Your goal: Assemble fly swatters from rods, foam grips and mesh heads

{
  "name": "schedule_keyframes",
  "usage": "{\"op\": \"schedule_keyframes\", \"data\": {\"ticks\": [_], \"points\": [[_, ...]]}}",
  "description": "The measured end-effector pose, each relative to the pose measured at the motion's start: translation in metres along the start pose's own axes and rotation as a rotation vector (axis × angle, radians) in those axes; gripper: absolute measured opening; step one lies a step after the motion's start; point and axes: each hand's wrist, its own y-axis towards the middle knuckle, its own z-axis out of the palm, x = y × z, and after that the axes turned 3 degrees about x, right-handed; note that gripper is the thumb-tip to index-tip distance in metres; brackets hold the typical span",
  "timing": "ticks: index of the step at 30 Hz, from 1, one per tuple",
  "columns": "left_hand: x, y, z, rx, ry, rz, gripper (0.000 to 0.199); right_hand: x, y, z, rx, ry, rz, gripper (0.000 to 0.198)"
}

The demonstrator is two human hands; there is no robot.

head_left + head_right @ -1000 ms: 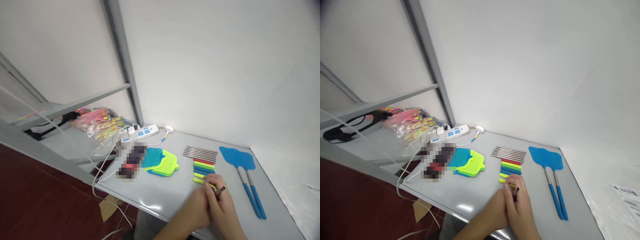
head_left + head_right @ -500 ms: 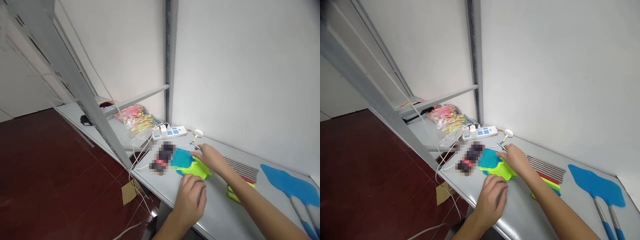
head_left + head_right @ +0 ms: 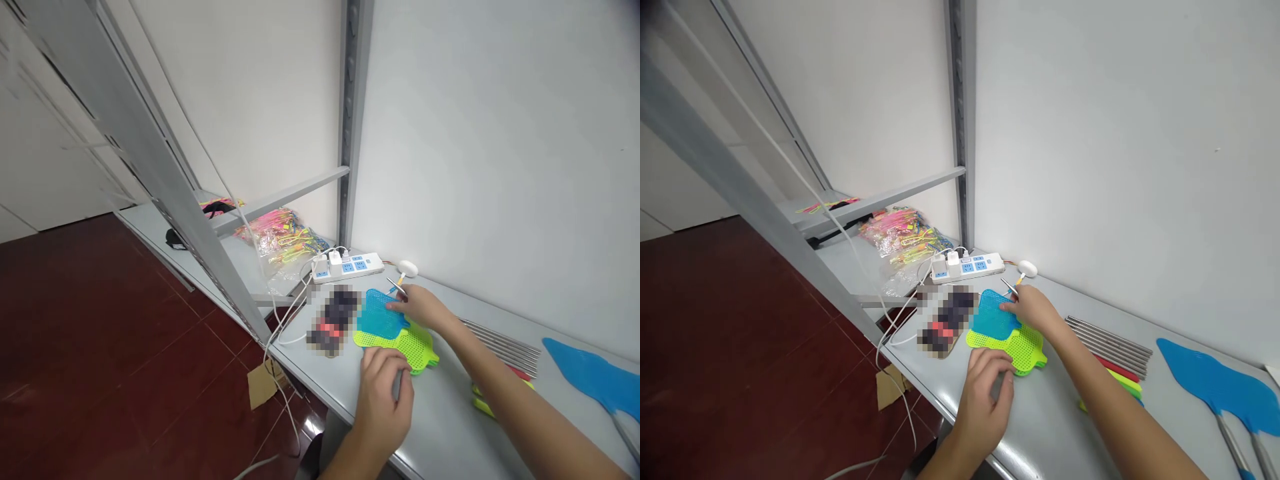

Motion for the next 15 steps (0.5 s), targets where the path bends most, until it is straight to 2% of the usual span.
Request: {"op": "schedule_keyframes", "data": {"ticks": [3, 6, 8, 11, 15], "points": [[0.001, -0.001, -0.001, -0.012, -0.080, -0.027, 0.017, 0.001, -0.022, -0.024, -0.035, 0.091, -0.038, 0.032], [-0.002, -0.002, 0.002, -0.058, -0.287, -0.206, 0.027, 0.001, -0.060, -0.047, -0.081, 0.246, -0.052, 0.036], [-0.009, -0.003, 0.007, -0.068, -0.475, -0.293, 0.039, 0.002, -0.090, -0.055, -0.095, 0.449, -0.032, 0.037], [-0.031, -0.002, 0.019, 0.021, -0.656, -0.309, 0.053, 0.006, -0.134, -0.050, -0.121, 0.677, -0.015, 0.036], [-0.071, 0.000, 0.033, 0.106, -0.687, -0.413, 0.047, 0.010, -0.182, -0.031, -0.203, 0.764, -0.043, 0.033]]}}
